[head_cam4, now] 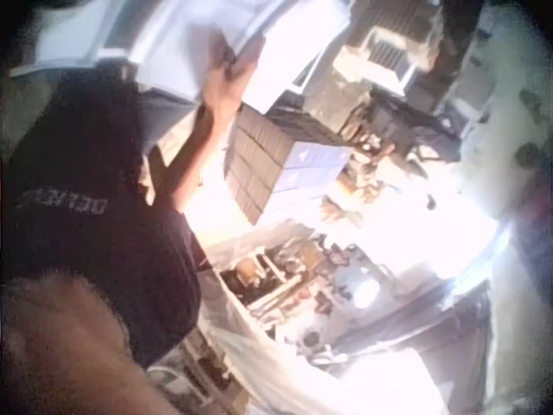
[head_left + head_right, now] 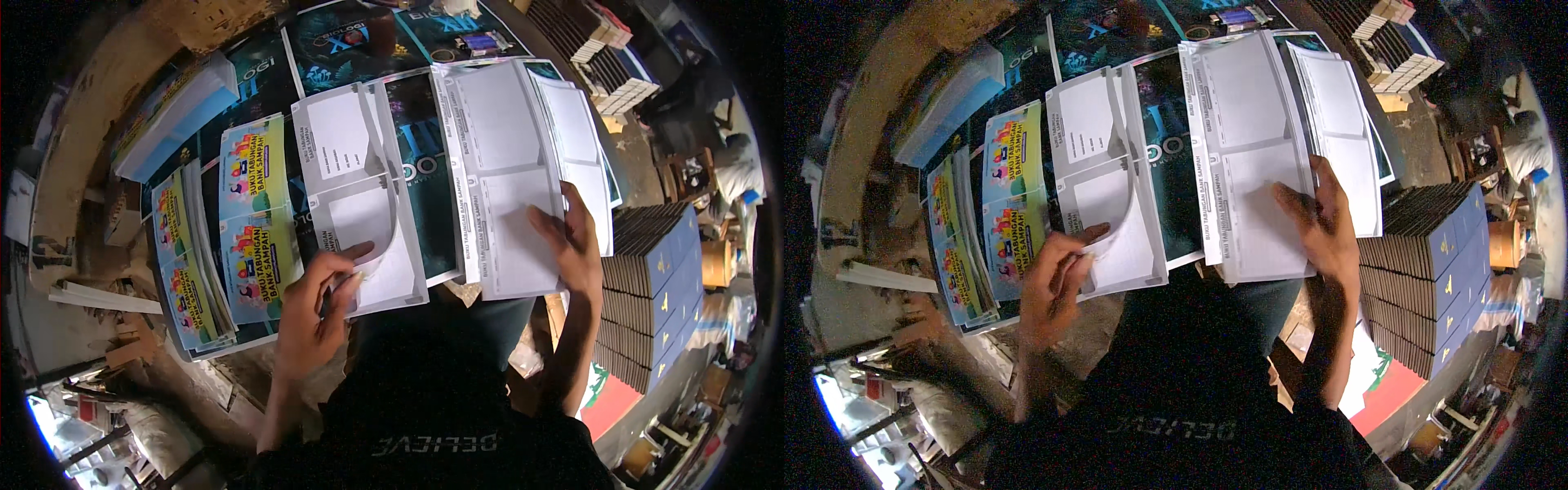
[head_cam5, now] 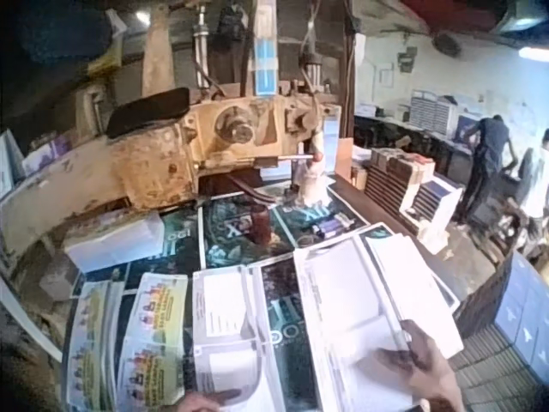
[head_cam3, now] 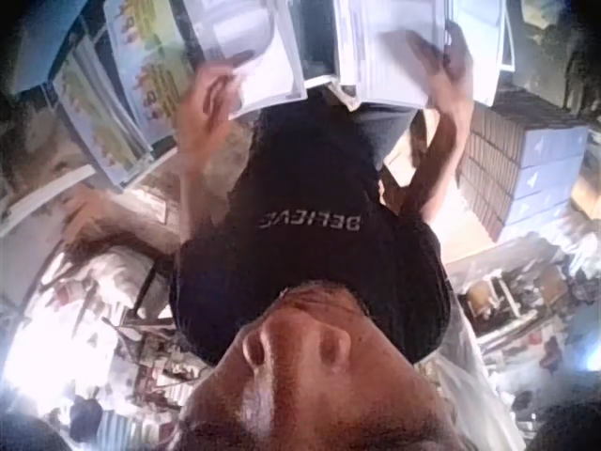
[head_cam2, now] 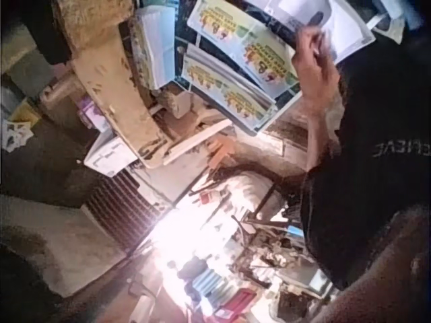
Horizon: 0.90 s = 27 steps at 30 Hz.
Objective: The person collates printed inner pages into booklet covers by hand, folding and assembling individual booklets and placing them onto stacks on the work table.
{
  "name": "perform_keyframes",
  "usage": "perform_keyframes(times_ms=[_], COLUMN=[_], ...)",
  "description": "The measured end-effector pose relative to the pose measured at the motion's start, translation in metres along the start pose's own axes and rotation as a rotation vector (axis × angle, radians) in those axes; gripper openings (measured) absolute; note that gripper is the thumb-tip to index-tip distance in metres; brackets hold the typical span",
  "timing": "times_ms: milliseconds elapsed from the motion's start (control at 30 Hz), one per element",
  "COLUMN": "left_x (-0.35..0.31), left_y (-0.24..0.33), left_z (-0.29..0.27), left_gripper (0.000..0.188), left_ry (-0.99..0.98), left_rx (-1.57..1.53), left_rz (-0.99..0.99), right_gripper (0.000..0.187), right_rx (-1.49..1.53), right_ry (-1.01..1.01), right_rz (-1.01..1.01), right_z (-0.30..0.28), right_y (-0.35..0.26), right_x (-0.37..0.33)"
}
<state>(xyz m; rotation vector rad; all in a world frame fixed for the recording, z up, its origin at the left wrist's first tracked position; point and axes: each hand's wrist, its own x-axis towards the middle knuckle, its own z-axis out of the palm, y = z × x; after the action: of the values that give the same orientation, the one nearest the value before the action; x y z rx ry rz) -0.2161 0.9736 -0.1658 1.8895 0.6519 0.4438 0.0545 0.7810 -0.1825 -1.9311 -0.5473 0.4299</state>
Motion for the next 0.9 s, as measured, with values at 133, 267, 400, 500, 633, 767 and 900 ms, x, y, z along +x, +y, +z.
perform_keyframes(times_ms=[133,267,400,500,633,767,900], left_x=[-0.016,-0.017,-0.008,-0.003,-0.011,-0.025,-0.027], left_y=[-0.012,-0.02,-0.023,-0.02,-0.027,-0.058,-0.073], left_z=[0.0,0.005,-0.011,-0.043,-0.09,-0.1,-0.105], left_gripper=[0.009,0.009,0.016,0.022,0.058,0.064,0.049], left_ry=[0.136,0.147,-0.118,-0.037,-0.147,-0.125,-0.182], left_rx=[-0.141,-0.431,-0.253,0.047,0.612,0.523,0.504], left_rz=[0.06,0.059,0.083,0.159,0.056,0.059,0.072], right_gripper=[0.066,0.062,0.057,0.06,0.075,0.095,0.08], right_rx=[0.26,0.262,0.086,0.105,0.173,0.077,0.072], right_ry=[-0.018,-0.317,-0.342,-0.322,-0.259,-0.263,-0.322], right_rz=[0.038,-0.026,-0.344,-0.326,0.11,0.209,0.044], right_z=[0.021,0.076,0.117,0.117,0.114,0.117,0.116], right_y=[-0.009,-0.048,-0.038,-0.019,-0.049,-0.063,-0.057], right_x=[-0.008,-0.016,-0.019,-0.018,-0.022,-0.023,-0.015])
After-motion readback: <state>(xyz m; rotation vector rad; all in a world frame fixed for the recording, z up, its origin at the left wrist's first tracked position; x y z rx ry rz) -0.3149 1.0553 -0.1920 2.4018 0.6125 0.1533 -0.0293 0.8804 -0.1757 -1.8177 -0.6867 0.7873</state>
